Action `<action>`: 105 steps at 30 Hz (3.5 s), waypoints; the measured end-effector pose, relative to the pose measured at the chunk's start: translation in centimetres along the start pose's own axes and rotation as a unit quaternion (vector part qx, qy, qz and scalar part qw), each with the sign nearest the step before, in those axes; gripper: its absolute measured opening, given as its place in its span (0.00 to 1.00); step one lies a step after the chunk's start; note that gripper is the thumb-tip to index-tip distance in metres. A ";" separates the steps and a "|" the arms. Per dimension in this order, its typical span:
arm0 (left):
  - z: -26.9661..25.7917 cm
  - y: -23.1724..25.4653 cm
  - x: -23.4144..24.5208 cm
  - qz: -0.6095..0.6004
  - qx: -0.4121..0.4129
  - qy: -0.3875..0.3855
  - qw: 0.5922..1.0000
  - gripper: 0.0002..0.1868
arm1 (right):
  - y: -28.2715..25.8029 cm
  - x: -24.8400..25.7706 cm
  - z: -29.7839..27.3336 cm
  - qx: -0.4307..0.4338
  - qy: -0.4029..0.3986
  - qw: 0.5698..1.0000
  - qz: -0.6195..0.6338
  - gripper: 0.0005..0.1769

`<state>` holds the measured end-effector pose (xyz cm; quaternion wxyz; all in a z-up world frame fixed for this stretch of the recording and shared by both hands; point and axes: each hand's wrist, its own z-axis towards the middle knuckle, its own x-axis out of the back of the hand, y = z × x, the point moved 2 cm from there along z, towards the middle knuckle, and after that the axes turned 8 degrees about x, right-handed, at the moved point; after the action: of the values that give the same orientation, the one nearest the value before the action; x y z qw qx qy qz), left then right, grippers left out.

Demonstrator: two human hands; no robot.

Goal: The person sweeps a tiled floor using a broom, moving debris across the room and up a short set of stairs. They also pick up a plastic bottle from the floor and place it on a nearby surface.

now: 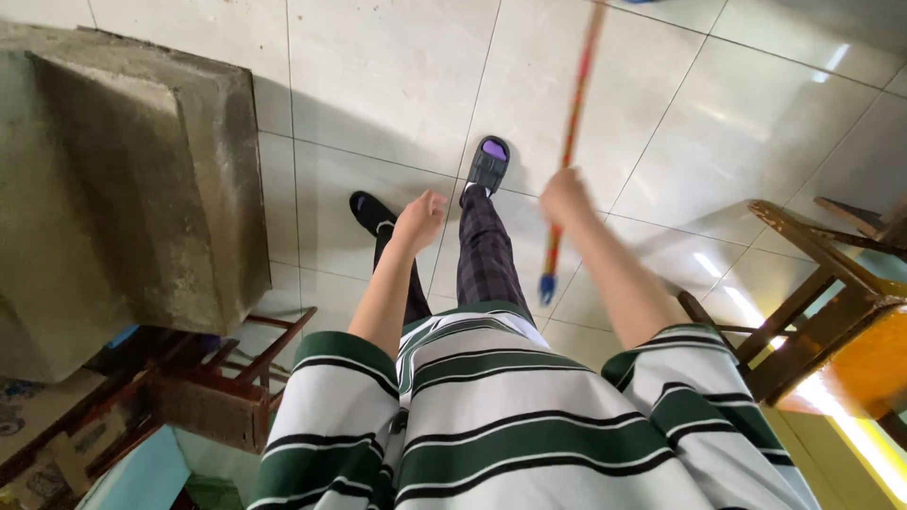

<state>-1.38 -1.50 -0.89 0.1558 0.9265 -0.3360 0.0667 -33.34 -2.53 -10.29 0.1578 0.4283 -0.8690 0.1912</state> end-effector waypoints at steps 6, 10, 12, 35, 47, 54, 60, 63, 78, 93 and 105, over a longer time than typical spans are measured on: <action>1.7 -0.9 -1.2 0.027 -0.007 0.008 1.000 0.20 | -9.6 -2.2 -10.5 0.115 -0.090 0.989 0.027 0.33; 1.7 -0.5 -0.5 0.020 -0.019 0.008 1.000 0.21 | -5.8 1.1 -12.9 0.091 -0.024 0.989 0.115 0.25; 0.6 -0.2 -0.4 0.034 -0.019 0.003 0.999 0.21 | -1.1 2.2 -15.1 0.078 0.007 0.985 0.156 0.23; 1.8 -11.4 9.9 -0.002 -0.032 -0.001 0.999 0.21 | -28.6 -18.5 -11.0 0.033 -0.117 0.915 0.384 0.09; 1.2 -32.1 26.7 -0.116 0.061 0.085 0.988 0.18 | -39.7 -6.6 -19.2 0.221 -0.116 0.958 0.144 0.18; 2.3 -38.0 27.2 -0.068 0.106 0.059 0.990 0.19 | -22.9 -8.2 -26.0 -0.058 -0.039 0.974 -0.215 0.24; 1.7 -34.9 28.1 -0.089 0.050 0.026 0.994 0.19 | -20.4 -12.9 -17.8 -0.121 -0.012 0.992 -0.028 0.13; 2.0 -33.9 28.8 -0.082 0.041 0.015 0.996 0.19 | -26.1 -18.7 -15.0 -0.091 0.002 0.967 0.240 0.11; 4.5 -37.4 30.9 -0.084 0.056 0.020 0.995 0.19 | -39.0 -8.1 -22.7 -0.054 -0.058 0.962 0.260 0.28; 11.5 -28.4 32.8 -0.171 0.076 0.048 0.981 0.19 | -40.2 -0.4 12.9 0.071 0.179 0.944 0.269 0.07; 16.8 -19.2 28.4 -0.212 0.056 0.003 0.976 0.17 | -46.4 -7.2 23.4 0.090 0.148 0.951 0.255 0.06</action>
<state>33.05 -10.25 -14.94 0.1154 0.9836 -0.1275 0.0539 5.66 -34.51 -24.84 0.1911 0.1721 -0.8954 0.3635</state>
